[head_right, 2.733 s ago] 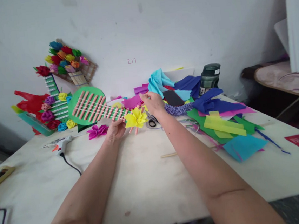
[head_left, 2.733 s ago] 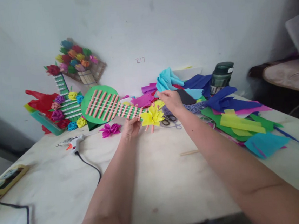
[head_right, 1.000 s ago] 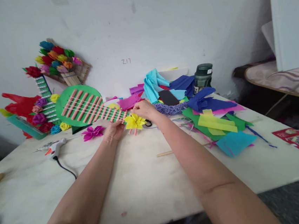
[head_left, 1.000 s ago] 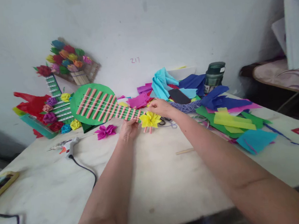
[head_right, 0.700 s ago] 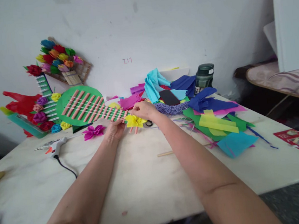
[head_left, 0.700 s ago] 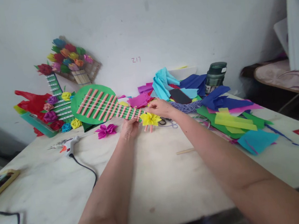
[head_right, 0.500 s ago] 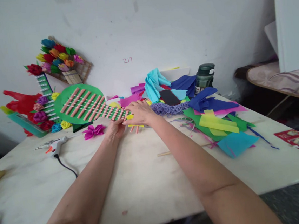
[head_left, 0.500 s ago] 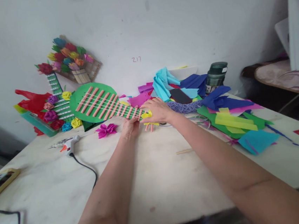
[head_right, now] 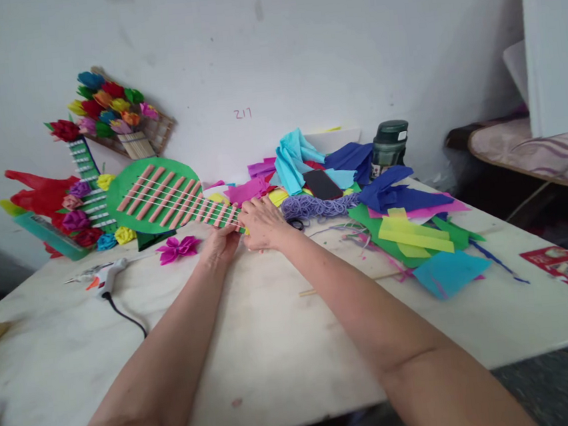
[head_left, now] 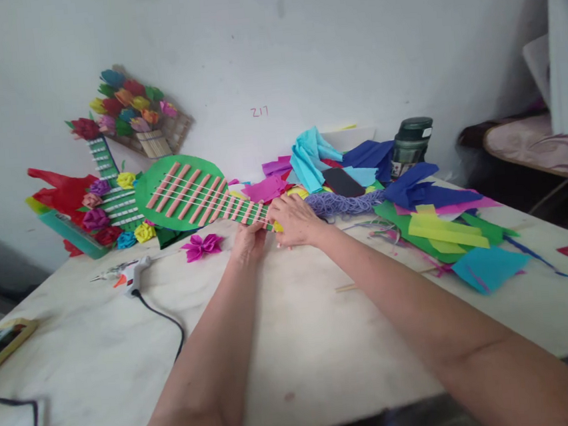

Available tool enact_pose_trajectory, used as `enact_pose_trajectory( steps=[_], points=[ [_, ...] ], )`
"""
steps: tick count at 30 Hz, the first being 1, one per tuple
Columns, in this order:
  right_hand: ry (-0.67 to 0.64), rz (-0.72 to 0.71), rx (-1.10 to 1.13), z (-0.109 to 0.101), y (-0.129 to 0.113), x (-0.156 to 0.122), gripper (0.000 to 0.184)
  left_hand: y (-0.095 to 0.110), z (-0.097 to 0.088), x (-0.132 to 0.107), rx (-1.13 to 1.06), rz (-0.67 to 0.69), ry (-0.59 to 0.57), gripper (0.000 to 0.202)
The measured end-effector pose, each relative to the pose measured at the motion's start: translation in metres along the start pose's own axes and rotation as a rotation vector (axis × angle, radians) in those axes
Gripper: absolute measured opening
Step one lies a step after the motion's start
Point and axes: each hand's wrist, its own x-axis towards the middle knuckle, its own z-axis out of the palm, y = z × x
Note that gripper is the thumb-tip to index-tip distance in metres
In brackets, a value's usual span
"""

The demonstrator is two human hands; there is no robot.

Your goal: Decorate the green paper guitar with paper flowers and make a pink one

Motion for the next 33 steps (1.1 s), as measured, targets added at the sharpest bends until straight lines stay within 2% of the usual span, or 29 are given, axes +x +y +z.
enact_pose_trajectory(
  steps=[11,17,21,25,27,30,33],
  points=[
    [0.043,-0.035,-0.129,0.009,-0.002,-0.001,0.028,-0.001,0.001,0.001,-0.012,0.005,0.021,0.055],
    [0.077,-0.004,-0.075,0.005,-0.004,0.000,0.025,-0.001,0.001,0.000,-0.019,0.004,0.033,0.059],
    [0.232,0.127,0.216,-0.006,0.008,0.006,0.025,0.002,0.003,0.000,-0.052,-0.004,0.077,0.059],
    [0.467,0.455,0.561,-0.004,0.037,0.010,0.030,0.008,0.007,-0.001,-0.097,0.010,0.131,0.059],
    [0.538,0.632,0.720,0.004,0.051,0.010,0.027,0.011,0.010,-0.002,-0.121,0.015,0.151,0.059],
    [0.555,0.769,1.020,0.013,0.061,0.009,0.018,0.015,0.015,-0.002,-0.162,0.015,0.175,0.059],
    [0.459,0.855,1.431,0.015,0.057,0.007,0.017,0.020,0.020,-0.003,-0.194,0.024,0.219,0.058]
  ],
)
